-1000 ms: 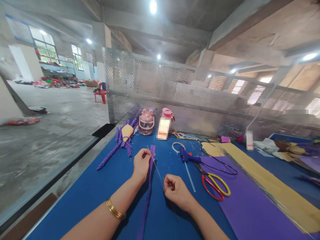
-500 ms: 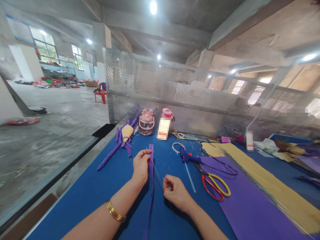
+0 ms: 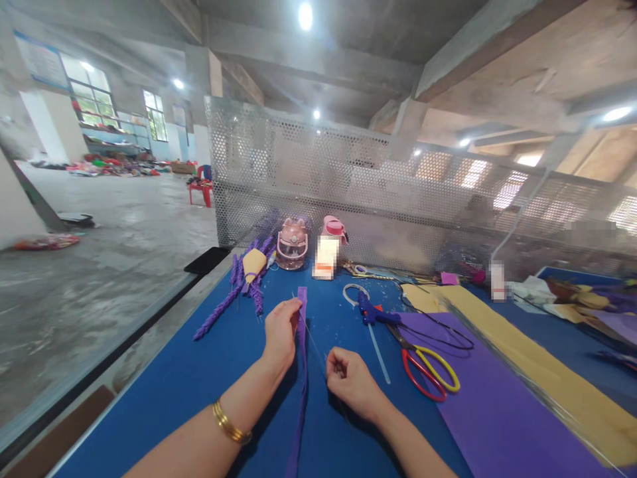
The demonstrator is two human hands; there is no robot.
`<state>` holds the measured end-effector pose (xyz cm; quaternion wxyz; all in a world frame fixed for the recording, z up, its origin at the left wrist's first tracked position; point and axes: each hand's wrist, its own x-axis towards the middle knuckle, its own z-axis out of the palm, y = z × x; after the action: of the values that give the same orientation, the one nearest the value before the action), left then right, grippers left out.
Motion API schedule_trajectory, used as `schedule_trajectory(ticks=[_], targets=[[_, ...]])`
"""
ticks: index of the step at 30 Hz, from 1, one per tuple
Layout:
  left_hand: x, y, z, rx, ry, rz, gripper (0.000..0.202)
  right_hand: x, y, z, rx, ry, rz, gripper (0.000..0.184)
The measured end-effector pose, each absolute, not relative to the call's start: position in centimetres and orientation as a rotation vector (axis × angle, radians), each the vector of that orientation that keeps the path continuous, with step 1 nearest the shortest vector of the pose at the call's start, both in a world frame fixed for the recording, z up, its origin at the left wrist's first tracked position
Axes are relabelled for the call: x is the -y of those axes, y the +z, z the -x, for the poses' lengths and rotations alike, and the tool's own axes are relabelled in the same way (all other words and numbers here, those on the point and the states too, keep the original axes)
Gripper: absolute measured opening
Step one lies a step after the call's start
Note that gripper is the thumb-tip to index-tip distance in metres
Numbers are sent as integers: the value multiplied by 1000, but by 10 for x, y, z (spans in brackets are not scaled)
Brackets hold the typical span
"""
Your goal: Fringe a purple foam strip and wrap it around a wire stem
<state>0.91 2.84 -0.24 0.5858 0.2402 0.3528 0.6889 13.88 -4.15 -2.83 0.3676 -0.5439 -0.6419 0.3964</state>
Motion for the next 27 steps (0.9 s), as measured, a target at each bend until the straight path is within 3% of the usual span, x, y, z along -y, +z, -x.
schedule_trajectory(ticks=[8,15,27], targets=[[-31,-6,-9,-821,1571,-558,29,38,-28,-144,1607,1113,1374,5],[-34,-10,-9,-852,1582,-583,32,34,-18,-145,1594,1201,1275,27],[-36,-13,-8,-855,1573,-591,36,32,-23,-148,1528,1216,1270,26]])
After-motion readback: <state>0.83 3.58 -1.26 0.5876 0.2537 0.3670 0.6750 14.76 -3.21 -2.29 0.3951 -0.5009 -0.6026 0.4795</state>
